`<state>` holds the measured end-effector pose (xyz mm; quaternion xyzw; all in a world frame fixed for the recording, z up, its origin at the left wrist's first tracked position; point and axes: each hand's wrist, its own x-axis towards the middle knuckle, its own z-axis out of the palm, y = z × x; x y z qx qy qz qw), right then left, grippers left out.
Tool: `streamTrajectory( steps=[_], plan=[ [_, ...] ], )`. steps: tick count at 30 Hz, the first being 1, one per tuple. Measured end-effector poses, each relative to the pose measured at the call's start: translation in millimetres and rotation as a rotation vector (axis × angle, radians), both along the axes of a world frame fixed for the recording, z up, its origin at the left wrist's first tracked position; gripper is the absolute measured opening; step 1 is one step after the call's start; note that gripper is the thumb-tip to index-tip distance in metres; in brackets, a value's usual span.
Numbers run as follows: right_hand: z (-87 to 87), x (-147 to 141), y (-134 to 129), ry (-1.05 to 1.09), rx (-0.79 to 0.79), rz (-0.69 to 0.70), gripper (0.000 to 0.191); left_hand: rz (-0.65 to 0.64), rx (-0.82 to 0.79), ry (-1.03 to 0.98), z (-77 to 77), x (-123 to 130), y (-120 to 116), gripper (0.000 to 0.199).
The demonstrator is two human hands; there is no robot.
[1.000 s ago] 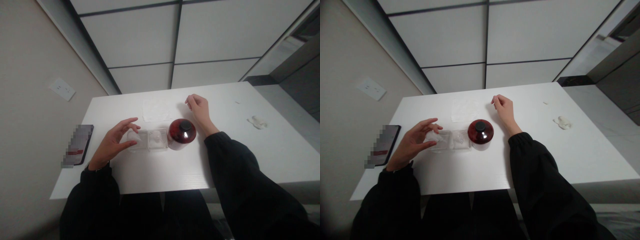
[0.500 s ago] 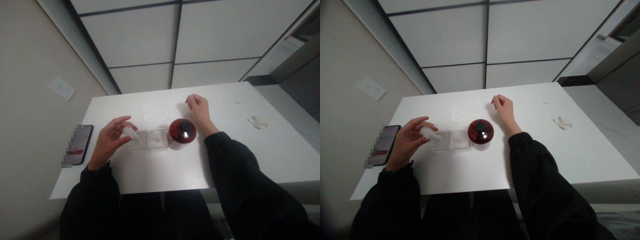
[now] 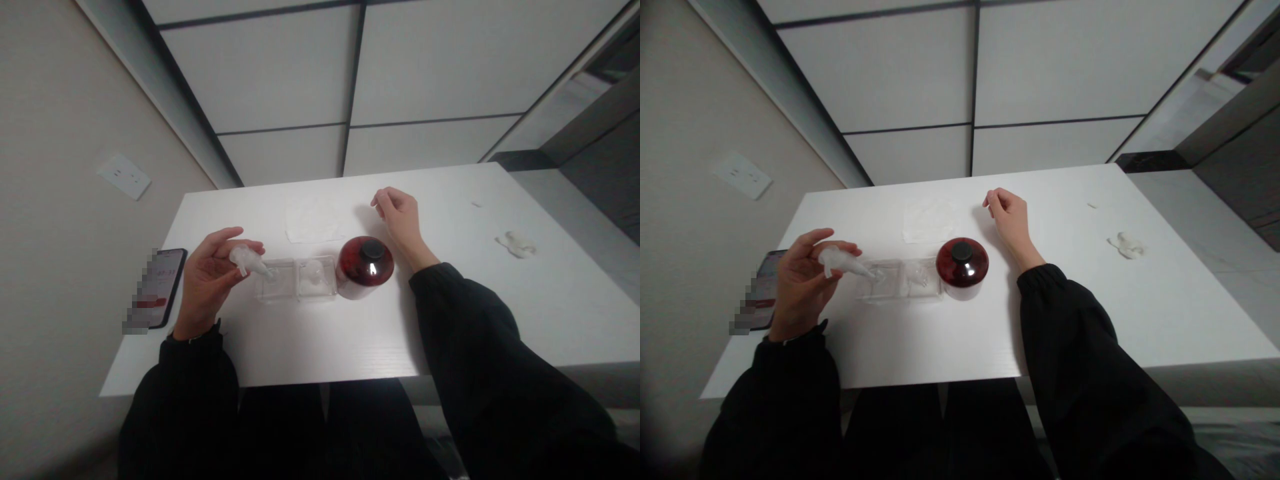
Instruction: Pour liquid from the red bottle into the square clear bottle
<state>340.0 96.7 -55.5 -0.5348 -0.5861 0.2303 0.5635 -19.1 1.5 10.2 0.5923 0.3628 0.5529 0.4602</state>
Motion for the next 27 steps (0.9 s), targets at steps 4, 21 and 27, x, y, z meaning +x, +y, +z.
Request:
streamTrajectory(
  steps=[4, 21, 27],
  plan=[
    [0.2, 0.2, 0.2, -0.003, -0.001, 0.002, 0.05, 0.039, 0.06, -0.045, -1.0, 0.1, 1.6, 0.051],
    [1.7, 0.2, -0.9, -0.002, -0.009, 0.001, 0.047, 0.121, 0.101, -0.115, -3.7, -3.0, 6.1, 0.046],
    [1.2, -0.3, -0.8, 0.003, -0.009, 0.003, 0.047, 0.114, 0.109, -0.111, -4.3, -2.2, 6.5, 0.044]
  ],
)
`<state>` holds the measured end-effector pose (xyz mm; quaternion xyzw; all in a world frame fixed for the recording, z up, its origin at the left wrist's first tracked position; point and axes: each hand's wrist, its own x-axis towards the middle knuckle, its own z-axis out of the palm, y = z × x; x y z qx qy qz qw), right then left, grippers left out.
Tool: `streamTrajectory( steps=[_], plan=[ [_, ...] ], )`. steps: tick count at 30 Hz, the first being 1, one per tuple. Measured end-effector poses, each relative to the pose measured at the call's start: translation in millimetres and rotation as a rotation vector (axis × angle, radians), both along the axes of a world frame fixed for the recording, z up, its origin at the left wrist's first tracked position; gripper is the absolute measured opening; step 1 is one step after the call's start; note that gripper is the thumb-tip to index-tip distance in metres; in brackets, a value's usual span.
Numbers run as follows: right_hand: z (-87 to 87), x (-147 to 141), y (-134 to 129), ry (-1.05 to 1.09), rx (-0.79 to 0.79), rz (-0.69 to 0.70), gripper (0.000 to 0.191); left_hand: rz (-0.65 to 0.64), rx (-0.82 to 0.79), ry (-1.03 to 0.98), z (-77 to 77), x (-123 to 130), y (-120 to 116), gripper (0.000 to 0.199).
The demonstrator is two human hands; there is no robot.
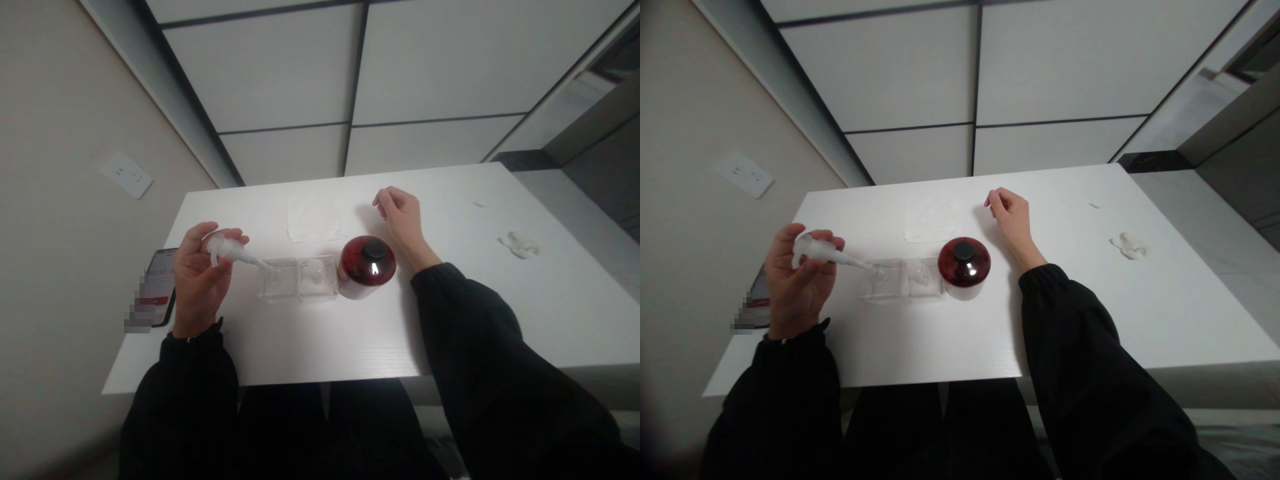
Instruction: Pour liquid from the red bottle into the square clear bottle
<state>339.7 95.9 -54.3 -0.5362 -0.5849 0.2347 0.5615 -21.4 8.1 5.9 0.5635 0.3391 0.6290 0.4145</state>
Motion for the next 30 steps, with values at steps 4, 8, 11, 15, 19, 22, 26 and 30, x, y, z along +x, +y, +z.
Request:
streamTrajectory(
  steps=[4, 8, 11, 15, 19, 22, 26, 30],
  plan=[
    [-0.3, -0.2, 0.2, -0.004, 0.009, -0.007, 0.047, 0.014, -0.027, 0.02, -0.8, -1.6, -1.8, 0.047],
    [-0.8, -0.2, 0.7, -0.006, 0.009, -0.009, 0.049, -0.027, -0.011, 0.037, -1.4, -2.3, -1.9, 0.045],
    [-0.7, -0.1, 0.6, -0.009, 0.008, -0.008, 0.05, -0.038, 0.005, 0.022, -0.5, -0.8, -1.7, 0.043],
    [-0.2, 0.1, 0.3, -0.01, 0.005, -0.006, 0.049, -0.036, -0.024, 0.005, 2.1, 1.1, -2.0, 0.044],
    [-0.6, 0.1, 0.8, -0.009, 0.004, -0.006, 0.048, -0.004, -0.037, 0.005, 1.8, 0.1, -2.2, 0.046],
    [-0.9, -0.1, 0.9, -0.005, 0.002, -0.005, 0.047, 0.009, -0.035, 0.036, -0.7, -2.5, -2.0, 0.046],
    [0.0, -0.6, -0.1, -0.001, 0.005, -0.003, 0.046, -0.03, -0.014, 0.06, -1.8, -4.5, -1.9, 0.044],
    [1.1, -0.9, -0.7, 0.003, 0.005, -0.007, 0.044, -0.035, -0.028, -0.003, 0.8, -1.5, -1.5, 0.044]
  ],
)
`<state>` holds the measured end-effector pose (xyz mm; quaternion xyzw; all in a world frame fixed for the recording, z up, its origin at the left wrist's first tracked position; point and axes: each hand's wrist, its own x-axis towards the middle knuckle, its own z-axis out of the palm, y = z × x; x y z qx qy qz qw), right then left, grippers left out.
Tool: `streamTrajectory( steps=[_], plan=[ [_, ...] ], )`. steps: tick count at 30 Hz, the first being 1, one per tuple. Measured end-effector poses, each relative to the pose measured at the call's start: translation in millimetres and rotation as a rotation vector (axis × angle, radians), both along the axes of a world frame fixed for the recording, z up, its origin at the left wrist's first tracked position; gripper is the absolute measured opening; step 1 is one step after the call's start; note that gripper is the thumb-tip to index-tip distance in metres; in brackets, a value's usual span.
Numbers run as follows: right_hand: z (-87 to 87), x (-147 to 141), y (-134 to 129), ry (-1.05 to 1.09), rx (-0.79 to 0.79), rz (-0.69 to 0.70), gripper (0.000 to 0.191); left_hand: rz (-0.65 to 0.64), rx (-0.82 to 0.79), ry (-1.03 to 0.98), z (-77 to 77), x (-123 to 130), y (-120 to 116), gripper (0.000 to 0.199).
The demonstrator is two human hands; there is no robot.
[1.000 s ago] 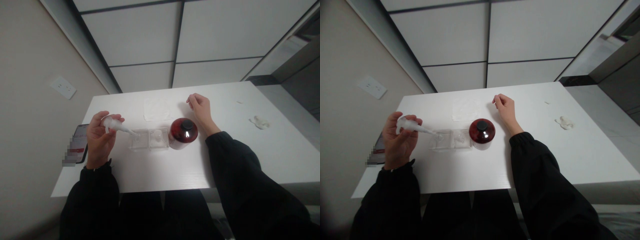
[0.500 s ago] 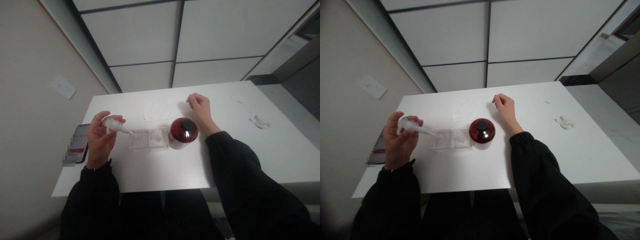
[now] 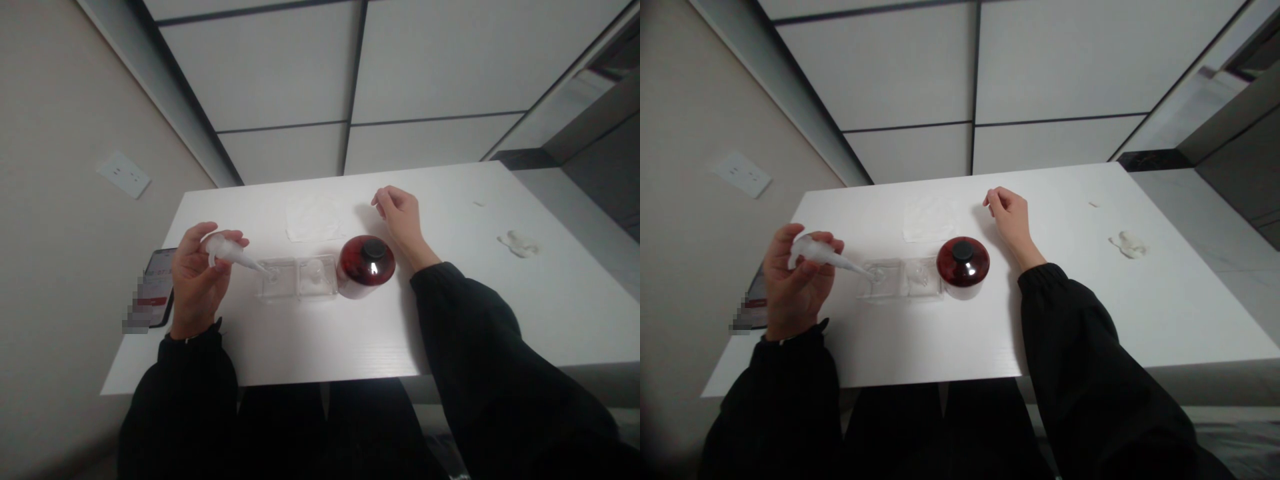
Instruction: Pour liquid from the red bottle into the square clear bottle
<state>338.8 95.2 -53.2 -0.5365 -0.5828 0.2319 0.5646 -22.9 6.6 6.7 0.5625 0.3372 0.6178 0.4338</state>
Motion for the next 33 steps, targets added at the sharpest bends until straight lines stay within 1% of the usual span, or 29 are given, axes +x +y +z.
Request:
streamTrajectory(
  steps=[5, 8, 11, 16, 24, 27, 33],
  plan=[
    [-0.9, 0.7, 1.9, -0.005, -0.004, 0.001, 0.045, 0.013, 0.003, -0.066, 0.1, 3.2, 3.0, 0.047],
    [-1.3, 1.5, 2.1, -0.012, -0.002, 0.008, 0.045, -0.017, 0.009, -0.1, -0.8, 3.2, 4.2, 0.046],
    [-1.5, 2.1, 1.6, -0.018, 0.003, 0.014, 0.045, -0.046, 0.019, -0.103, -0.2, 3.6, 3.9, 0.043],
    [-2.0, 2.4, 1.4, -0.019, 0.008, 0.018, 0.046, -0.039, 0.016, -0.095, 1.8, 5.0, 3.6, 0.044],
    [-1.6, 2.3, 0.9, -0.022, 0.006, 0.011, 0.045, -0.062, 0.025, -0.081, 1.6, 4.2, 2.3, 0.042],
    [-1.5, 2.2, 0.7, -0.021, 0.004, 0.008, 0.045, -0.043, 0.003, -0.065, 1.2, 3.3, 1.9, 0.045],
    [-1.7, 1.7, 0.9, -0.009, 0.001, 0.013, 0.045, 0.002, 0.028, -0.079, -0.3, 2.2, 4.4, 0.046]
  ],
)
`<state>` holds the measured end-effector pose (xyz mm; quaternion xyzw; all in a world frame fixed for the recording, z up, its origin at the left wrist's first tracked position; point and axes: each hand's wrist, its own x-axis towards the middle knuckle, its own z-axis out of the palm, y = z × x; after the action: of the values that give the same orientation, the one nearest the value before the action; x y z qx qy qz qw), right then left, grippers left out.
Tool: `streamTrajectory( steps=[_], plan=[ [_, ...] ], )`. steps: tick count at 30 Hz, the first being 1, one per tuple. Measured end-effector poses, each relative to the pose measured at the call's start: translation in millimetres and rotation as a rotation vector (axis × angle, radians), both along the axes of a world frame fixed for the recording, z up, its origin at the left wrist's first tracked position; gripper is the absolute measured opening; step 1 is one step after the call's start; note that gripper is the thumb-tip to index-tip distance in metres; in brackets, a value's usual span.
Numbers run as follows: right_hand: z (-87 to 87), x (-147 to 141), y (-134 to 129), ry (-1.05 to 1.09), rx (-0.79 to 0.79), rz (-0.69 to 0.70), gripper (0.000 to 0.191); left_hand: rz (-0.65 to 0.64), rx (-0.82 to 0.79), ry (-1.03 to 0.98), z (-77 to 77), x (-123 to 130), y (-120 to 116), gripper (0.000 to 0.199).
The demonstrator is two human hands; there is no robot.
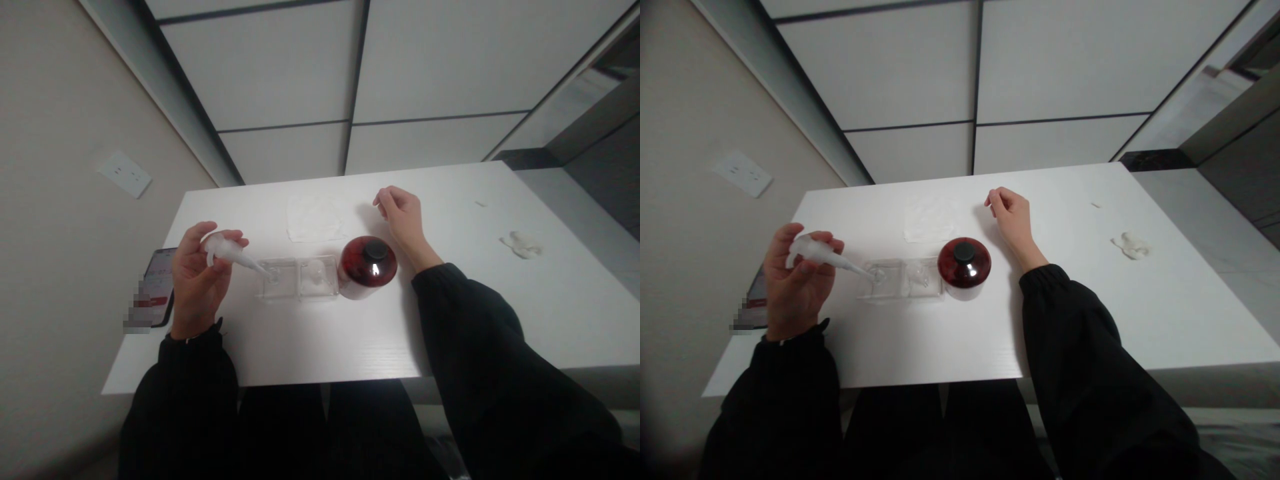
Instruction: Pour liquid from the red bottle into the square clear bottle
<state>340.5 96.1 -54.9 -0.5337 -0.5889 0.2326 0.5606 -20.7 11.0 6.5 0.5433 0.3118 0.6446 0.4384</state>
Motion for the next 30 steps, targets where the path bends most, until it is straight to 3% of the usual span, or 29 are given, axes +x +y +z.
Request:
streamTrajectory(
  steps=[8, 30],
  plan=[
    [0.3, -0.3, 0.2, 0.008, 0.0, 0.003, 0.045, 0.0, 0.021, -0.049, 2.0, 2.5, 0.3, 0.043],
    [3.6, -1.4, -1.8, -0.019, -0.028, -0.014, 0.048, -0.027, -0.07, 0.062, -3.4, -2.2, -4.6, 0.054]
  ],
)
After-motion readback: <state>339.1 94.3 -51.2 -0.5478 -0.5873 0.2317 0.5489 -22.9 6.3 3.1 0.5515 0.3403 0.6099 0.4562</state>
